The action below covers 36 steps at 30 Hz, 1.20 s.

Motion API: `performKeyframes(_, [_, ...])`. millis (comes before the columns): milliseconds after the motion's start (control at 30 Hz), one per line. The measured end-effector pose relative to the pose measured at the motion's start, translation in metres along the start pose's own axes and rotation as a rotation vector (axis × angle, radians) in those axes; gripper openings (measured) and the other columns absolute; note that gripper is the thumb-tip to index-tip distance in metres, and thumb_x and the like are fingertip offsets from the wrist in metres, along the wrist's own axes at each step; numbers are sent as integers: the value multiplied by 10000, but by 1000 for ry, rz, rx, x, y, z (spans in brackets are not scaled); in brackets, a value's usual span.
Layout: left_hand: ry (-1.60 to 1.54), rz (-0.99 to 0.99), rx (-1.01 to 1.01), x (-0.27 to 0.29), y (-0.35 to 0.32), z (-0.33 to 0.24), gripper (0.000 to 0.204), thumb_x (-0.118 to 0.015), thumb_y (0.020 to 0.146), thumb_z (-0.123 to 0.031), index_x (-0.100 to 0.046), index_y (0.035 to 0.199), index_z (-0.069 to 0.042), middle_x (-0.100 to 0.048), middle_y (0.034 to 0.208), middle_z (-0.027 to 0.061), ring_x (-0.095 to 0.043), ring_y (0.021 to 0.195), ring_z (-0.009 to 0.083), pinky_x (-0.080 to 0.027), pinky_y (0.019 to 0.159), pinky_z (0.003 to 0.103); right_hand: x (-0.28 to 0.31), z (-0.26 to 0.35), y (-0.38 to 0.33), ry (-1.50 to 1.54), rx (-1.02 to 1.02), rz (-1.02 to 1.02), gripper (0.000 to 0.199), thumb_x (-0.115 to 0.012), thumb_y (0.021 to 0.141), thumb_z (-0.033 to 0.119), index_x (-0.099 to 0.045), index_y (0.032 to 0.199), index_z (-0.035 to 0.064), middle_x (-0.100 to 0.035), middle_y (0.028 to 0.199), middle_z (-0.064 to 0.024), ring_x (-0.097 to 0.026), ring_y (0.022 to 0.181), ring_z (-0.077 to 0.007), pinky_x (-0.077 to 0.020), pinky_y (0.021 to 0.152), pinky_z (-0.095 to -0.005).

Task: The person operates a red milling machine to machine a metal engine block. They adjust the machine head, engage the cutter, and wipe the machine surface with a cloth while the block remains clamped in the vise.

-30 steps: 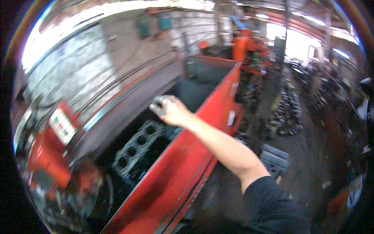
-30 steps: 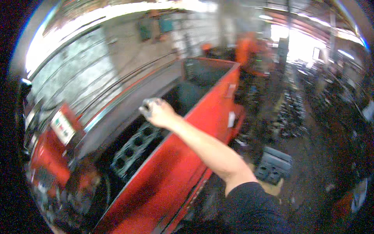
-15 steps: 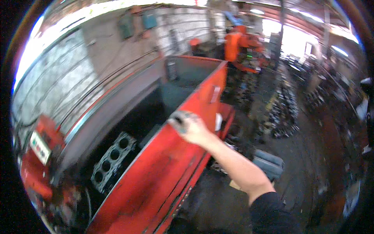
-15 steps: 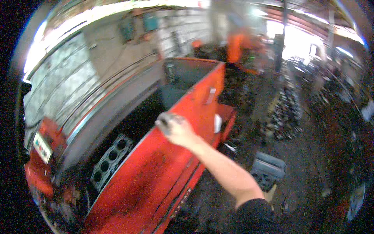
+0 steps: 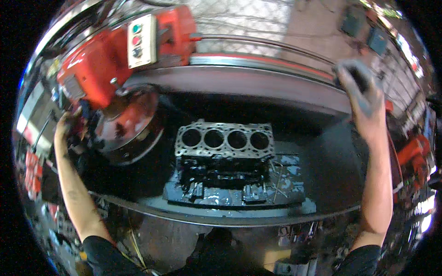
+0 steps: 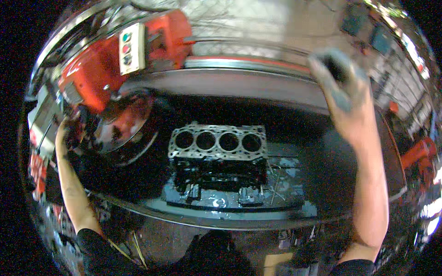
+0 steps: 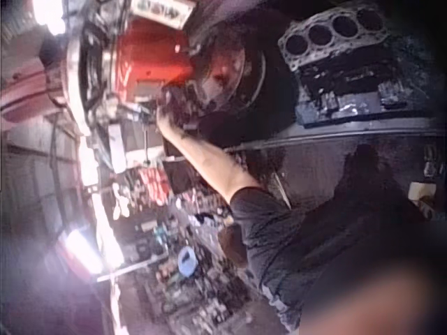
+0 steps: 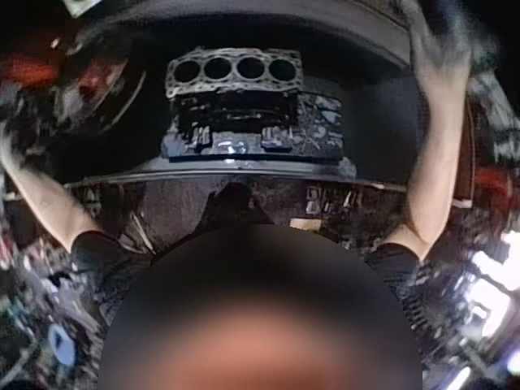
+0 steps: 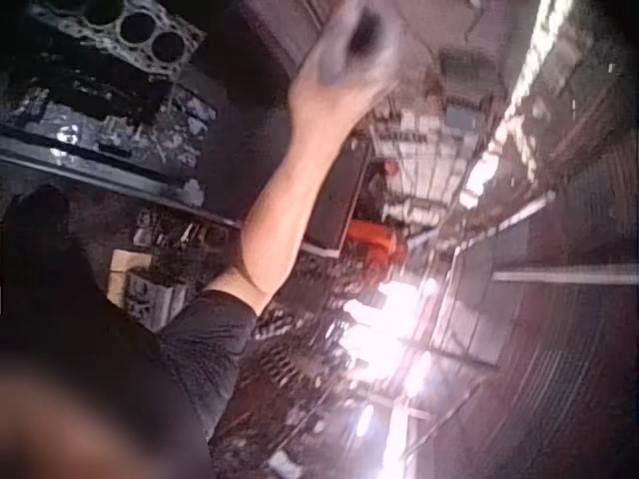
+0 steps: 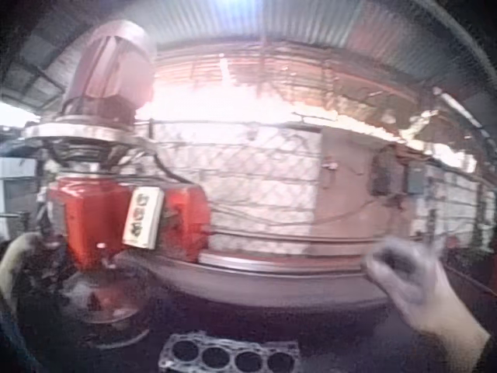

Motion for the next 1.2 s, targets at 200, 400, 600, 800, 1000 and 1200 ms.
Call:
performKeyframes(200, [574, -138, -19, 24, 2, -5, 536, -466, 917, -531, -641, 1117, -66, -687, 920, 148, -635, 793, 295, -507, 710, 400, -119, 107, 149, 176, 566, 56, 422, -538, 964, 383, -609, 1226, 59, -622, 1163, -168, -571, 1103, -283, -427, 984, -377])
performKeyframes(400, [1071, -416, 21, -21, -69, -61, 727, -502, 798, -754, -693, 1061, -103, -682, 1108, 172, -623, 1106, 343, -464, 929, 440, -193, 279, 244, 449, 653, -330, 555, -535, 925, 496, -616, 1216, 30, -632, 1149, -255, -608, 1085, -398, -464, 942, -452])
performKeyframes(600, [1089, -410, 95, -49, -105, -90, 669, -484, 814, -755, -722, 1042, -173, -701, 1085, 118, -647, 1076, 295, -484, 912, 410, -230, 334, 281, 398, 730, 41, 602, -471, 919, 575, -681, 1097, 39, -658, 1093, -238, -613, 1053, -425, -459, 945, -449])
performKeyframes(800, [1185, -427, 187, -57, -106, -92, 733, -455, 810, -776, -685, 1146, -166, -670, 1178, 120, -621, 1131, 304, -476, 941, 405, -232, 297, 276, 252, 650, -130, 620, -381, 950, 602, -676, 1120, 85, -666, 1104, -212, -605, 1058, -405, -376, 988, -513])
performKeyframes(1000, [1129, -406, 236, -74, -122, -107, 730, -454, 814, -772, -685, 1144, -164, -676, 1167, 118, -629, 1124, 287, -479, 934, 394, -220, 286, 268, 4, 891, -140, 425, -267, 1028, 429, -516, 1341, 285, -700, 1019, -142, -663, 923, -364, -378, 939, -551])
performKeyframes(1200, [1051, -313, 263, -95, -142, -115, 742, -445, 819, -772, -689, 1133, -147, -681, 1153, 126, -635, 1113, 292, -489, 920, 393, -197, 265, 260, -40, 901, -157, 397, -261, 1037, 370, -476, 1368, 327, -707, 988, -123, -675, 880, -353, -394, 911, -551])
Point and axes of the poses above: each hand's wrist, its own y-axis towards the middle knuckle, its own x-axis out of the back of the hand, z = x × y, the point moved 5 cm from there along y, towards the middle knuckle
